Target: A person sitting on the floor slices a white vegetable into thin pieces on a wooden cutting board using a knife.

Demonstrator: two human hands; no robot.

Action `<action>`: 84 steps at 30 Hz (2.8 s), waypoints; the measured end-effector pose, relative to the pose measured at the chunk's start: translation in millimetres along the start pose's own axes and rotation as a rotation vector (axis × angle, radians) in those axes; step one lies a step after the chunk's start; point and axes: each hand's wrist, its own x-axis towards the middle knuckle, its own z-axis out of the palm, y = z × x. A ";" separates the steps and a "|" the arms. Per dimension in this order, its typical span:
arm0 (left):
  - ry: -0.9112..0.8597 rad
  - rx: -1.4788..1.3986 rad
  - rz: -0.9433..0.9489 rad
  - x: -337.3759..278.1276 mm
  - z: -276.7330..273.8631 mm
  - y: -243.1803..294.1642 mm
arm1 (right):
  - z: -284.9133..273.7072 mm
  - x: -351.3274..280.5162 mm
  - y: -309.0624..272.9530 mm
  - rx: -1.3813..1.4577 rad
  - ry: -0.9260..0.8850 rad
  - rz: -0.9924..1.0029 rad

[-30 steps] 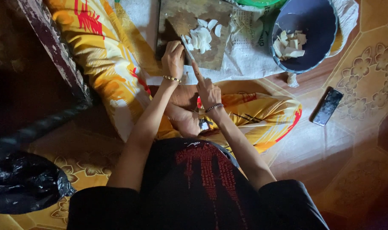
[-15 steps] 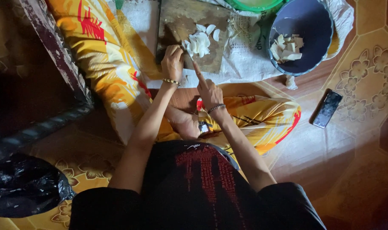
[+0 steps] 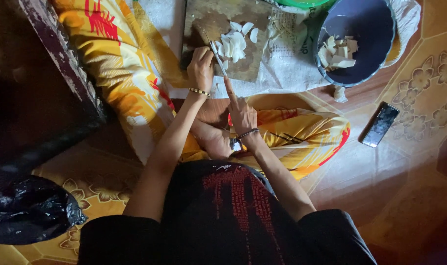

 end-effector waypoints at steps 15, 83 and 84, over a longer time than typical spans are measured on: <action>-0.037 -0.035 -0.002 10.0 -15.1 15.1 | 22.2 46.0 -14.1 0.309 -0.183 0.116; -0.075 -0.030 -0.029 12.3 -4.8 1.4 | 24.4 24.6 10.2 0.335 -0.108 0.028; -0.066 -0.028 -0.015 15.2 -5.9 3.3 | 24.7 28.7 16.9 0.337 -0.091 0.027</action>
